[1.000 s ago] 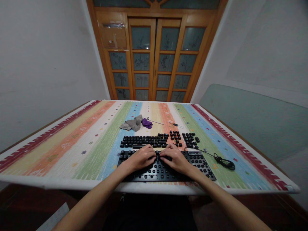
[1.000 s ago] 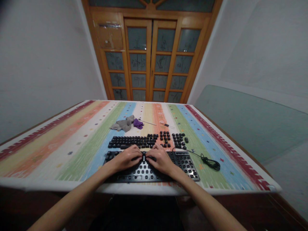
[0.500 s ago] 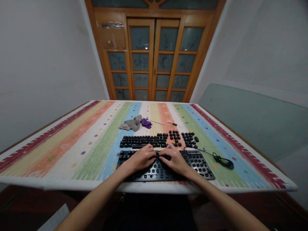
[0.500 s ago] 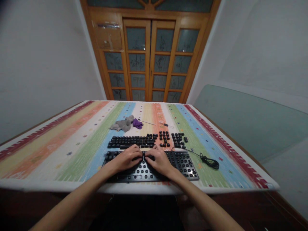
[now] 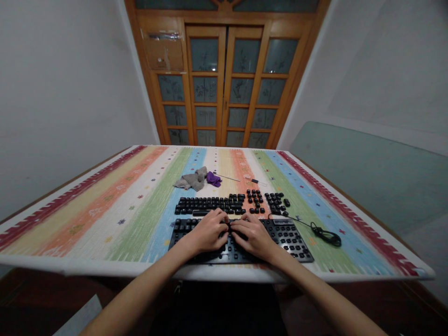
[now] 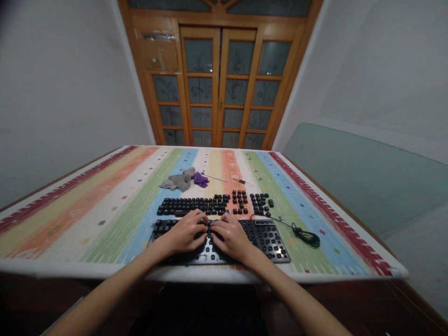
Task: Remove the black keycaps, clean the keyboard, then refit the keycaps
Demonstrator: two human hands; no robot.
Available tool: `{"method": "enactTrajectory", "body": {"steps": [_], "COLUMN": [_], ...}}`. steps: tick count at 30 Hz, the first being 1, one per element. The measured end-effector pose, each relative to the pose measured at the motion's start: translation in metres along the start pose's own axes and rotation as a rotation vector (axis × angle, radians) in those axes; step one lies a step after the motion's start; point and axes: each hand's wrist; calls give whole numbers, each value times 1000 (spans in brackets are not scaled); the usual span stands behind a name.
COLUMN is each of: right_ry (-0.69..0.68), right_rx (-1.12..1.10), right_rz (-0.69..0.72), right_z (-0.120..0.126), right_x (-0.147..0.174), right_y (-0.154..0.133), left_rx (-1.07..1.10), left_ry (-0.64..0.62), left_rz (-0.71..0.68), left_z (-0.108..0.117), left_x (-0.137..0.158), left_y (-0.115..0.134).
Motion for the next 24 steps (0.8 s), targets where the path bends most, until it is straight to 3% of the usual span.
{"method": "enactTrajectory", "body": {"steps": [8, 24], "right_ry": [-40, -62], "right_rx": [144, -42], "right_rz": [59, 17], "right_z": [-8, 9], "right_x": [2, -3], "right_y": [-6, 4], "left_rx": [-40, -24], "left_ry": [-20, -48], "left_rz": [34, 85], "left_z": [2, 4], "left_x": [-4, 0], "left_y": [-1, 1]}}
Point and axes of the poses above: each hand's wrist, its own x-axis away from the middle knuckle, its own z-axis out of the back of the hand, y = z × x, and after that the axes turned 2 degrees about x, right-handed
